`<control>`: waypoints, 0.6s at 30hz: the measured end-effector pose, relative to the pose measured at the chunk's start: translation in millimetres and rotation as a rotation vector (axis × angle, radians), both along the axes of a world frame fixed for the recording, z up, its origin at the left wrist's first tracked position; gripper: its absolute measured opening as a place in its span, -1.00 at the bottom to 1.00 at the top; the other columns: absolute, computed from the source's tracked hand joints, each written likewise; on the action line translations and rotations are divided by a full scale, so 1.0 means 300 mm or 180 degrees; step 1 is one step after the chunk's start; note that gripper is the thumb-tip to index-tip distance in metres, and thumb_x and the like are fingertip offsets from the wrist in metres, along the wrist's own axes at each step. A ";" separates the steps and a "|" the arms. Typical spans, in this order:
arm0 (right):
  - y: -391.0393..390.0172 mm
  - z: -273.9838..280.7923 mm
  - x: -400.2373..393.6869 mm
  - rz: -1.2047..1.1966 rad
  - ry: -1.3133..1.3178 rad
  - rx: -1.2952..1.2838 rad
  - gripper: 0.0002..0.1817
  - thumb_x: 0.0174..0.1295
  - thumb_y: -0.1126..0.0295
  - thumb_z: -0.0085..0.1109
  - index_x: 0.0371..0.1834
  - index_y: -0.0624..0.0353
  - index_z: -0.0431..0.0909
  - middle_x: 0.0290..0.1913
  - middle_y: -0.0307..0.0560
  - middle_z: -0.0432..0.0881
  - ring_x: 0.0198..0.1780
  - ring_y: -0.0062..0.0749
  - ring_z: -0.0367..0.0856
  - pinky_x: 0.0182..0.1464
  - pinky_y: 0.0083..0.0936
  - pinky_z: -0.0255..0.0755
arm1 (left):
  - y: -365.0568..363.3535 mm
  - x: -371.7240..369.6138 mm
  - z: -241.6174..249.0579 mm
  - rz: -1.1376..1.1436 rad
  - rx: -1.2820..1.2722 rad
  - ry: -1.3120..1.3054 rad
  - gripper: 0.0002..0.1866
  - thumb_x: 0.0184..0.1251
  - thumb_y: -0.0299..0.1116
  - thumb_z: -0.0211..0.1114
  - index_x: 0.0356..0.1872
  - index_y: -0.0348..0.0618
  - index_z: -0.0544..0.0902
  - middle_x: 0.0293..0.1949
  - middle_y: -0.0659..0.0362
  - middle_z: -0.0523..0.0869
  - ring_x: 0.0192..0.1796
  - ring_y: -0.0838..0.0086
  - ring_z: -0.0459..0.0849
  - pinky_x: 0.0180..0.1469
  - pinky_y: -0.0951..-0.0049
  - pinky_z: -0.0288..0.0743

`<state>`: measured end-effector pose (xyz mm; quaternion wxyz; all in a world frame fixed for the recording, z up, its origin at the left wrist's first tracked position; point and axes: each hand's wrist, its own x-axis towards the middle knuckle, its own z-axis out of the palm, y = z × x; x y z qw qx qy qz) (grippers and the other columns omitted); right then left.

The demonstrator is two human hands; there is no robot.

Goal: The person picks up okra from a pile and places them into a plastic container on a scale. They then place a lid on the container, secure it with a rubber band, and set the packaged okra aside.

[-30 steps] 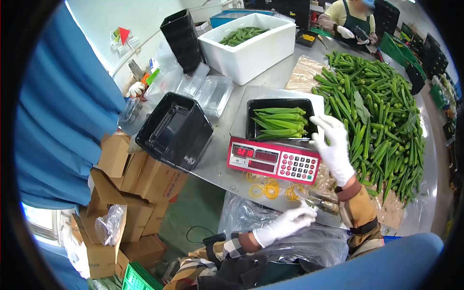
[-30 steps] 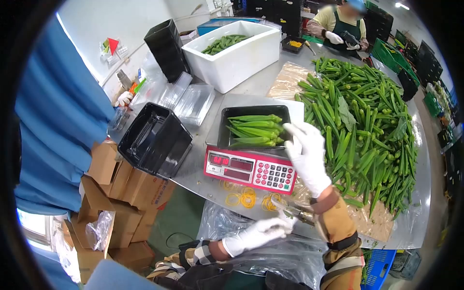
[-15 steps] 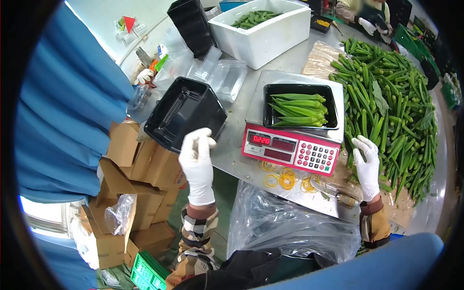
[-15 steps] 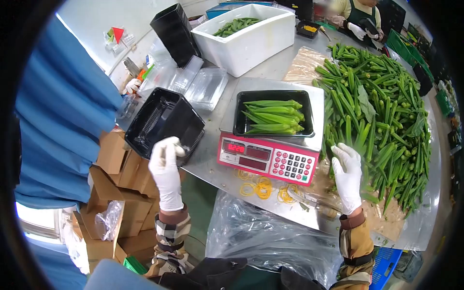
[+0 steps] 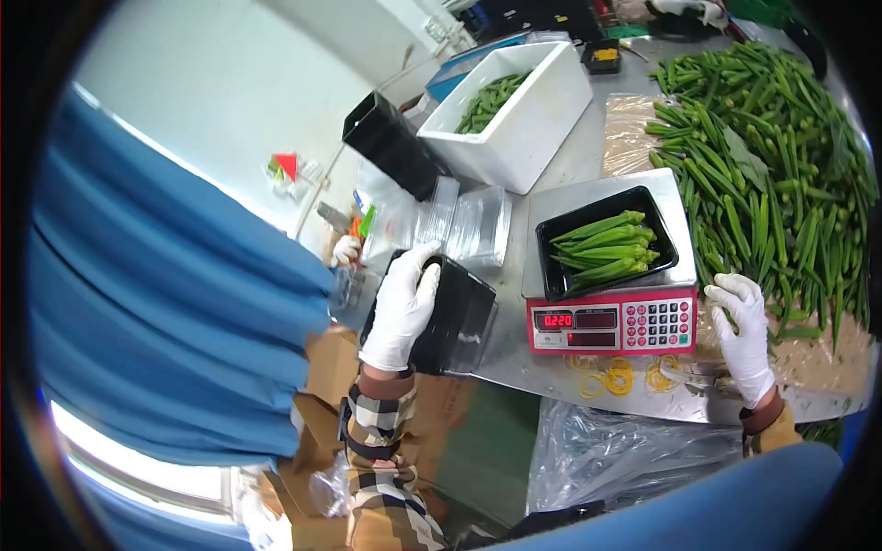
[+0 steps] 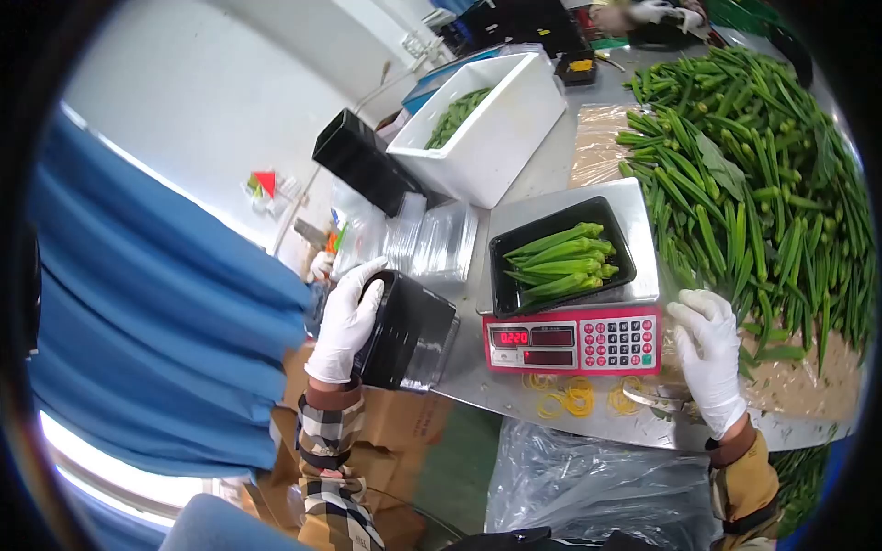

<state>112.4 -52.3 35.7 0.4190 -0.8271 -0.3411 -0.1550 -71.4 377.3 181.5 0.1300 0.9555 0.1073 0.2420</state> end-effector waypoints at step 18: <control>-0.197 0.003 -0.030 -0.0544 0.0622 0.0481 -0.69 0.06 0.71 0.16 -0.13 0.22 0.69 0.01 -0.02 0.64 0.15 -0.10 0.52 0.27 -0.27 0.39 | 0.432 0.805 -0.653 0.1552 -0.0147 0.1339 -0.73 0.21 -0.33 0.24 -0.25 -0.35 0.74 -0.23 -0.13 0.79 -0.15 0.04 0.77 0.00 0.21 0.60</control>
